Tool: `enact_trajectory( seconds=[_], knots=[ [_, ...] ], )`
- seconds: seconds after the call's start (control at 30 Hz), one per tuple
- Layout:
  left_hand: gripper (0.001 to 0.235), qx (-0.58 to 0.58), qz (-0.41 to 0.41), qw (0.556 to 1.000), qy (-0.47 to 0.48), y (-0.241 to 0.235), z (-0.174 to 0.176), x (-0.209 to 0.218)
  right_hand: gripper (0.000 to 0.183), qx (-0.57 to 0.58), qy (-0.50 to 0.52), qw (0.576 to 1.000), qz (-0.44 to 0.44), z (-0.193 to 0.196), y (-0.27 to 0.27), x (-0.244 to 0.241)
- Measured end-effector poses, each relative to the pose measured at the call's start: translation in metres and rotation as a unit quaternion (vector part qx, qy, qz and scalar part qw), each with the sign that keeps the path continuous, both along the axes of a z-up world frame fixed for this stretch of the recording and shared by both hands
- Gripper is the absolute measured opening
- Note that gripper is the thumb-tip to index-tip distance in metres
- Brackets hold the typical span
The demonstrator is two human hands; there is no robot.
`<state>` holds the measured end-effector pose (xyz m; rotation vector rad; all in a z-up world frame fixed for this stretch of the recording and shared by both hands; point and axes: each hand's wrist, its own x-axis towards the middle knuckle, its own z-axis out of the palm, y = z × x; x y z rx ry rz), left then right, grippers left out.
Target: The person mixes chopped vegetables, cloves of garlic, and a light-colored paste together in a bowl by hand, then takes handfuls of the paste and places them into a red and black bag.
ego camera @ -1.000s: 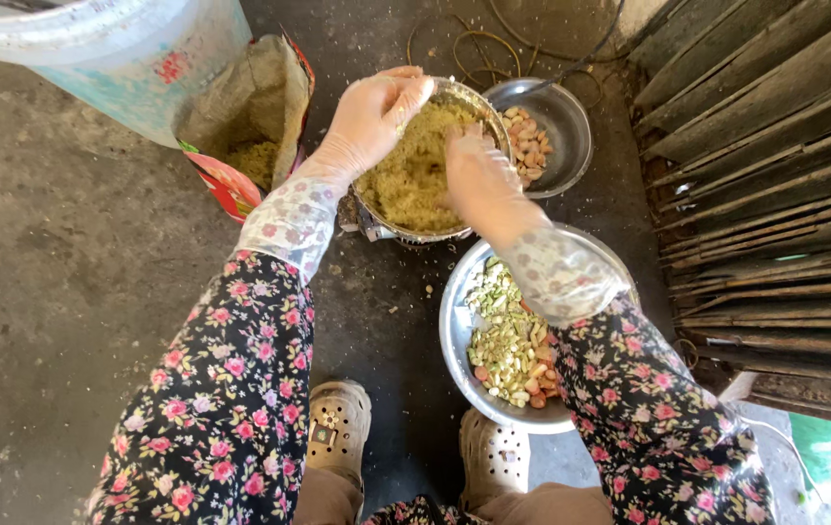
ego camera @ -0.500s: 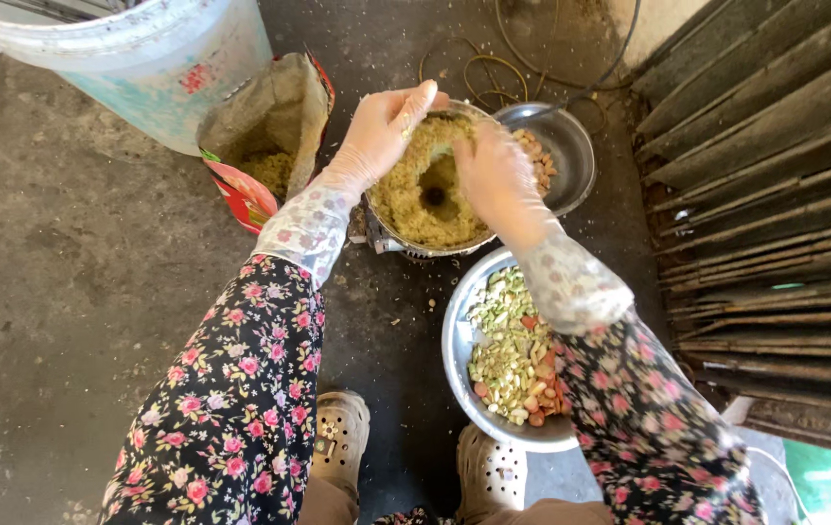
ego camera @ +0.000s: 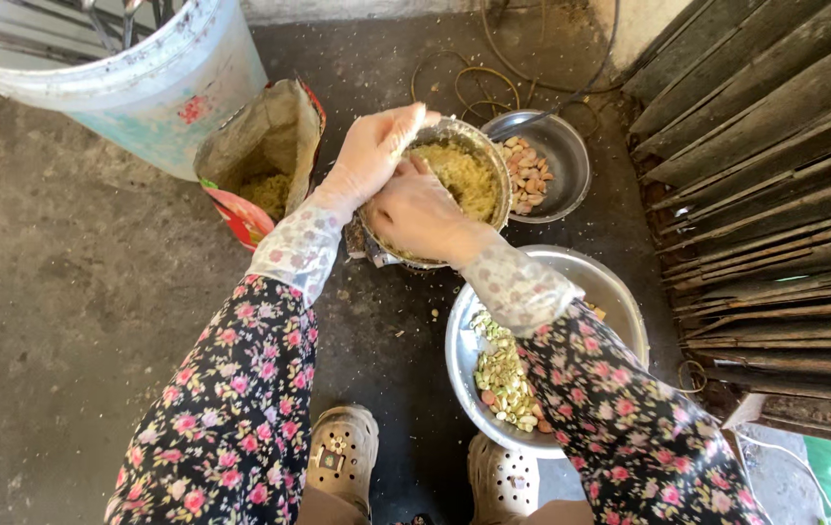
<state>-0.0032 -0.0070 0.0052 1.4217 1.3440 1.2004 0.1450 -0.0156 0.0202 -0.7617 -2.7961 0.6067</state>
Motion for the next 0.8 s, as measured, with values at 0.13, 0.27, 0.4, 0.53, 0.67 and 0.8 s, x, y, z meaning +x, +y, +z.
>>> enact_trajectory(
  seconds=[0.13, 0.27, 0.4, 0.53, 0.67, 0.8],
  knots=[
    [0.061, 0.074, 0.009, 0.991, 0.107, 0.004, -0.007, -0.001, 0.015, 0.077, -0.028, 0.992, 0.098, 0.015, -0.003, 0.018],
    [0.056, 0.13, 0.037, 0.977, 0.162, 0.003, -0.008, 0.004, 0.024, 0.043, -0.091, 0.994, 0.042, 0.035, -0.003, 0.038],
    [0.056, 0.156, 0.032, 0.971, 0.179, -0.002, -0.009, 0.006, 0.076, 0.002, -0.063, 0.998, -0.027, 0.051, 0.002, 0.06],
    [0.06, 0.136, 0.008, 0.963, 0.234, 0.004, -0.013, 0.007, 0.121, -0.069, -0.203, 0.964, -0.159, 0.048, 0.003, 0.052],
    [0.069, 0.121, -0.026, 0.957, 0.263, 0.002, -0.009, 0.011, 0.107, -0.052, -0.163, 0.972, -0.16, 0.044, 0.005, 0.046],
    [0.072, -0.042, -0.053, 0.907, 0.415, 0.001, 0.008, 0.02, 0.075, -0.06, -0.211, 0.965, -0.142, 0.036, 0.012, 0.062]
  ],
)
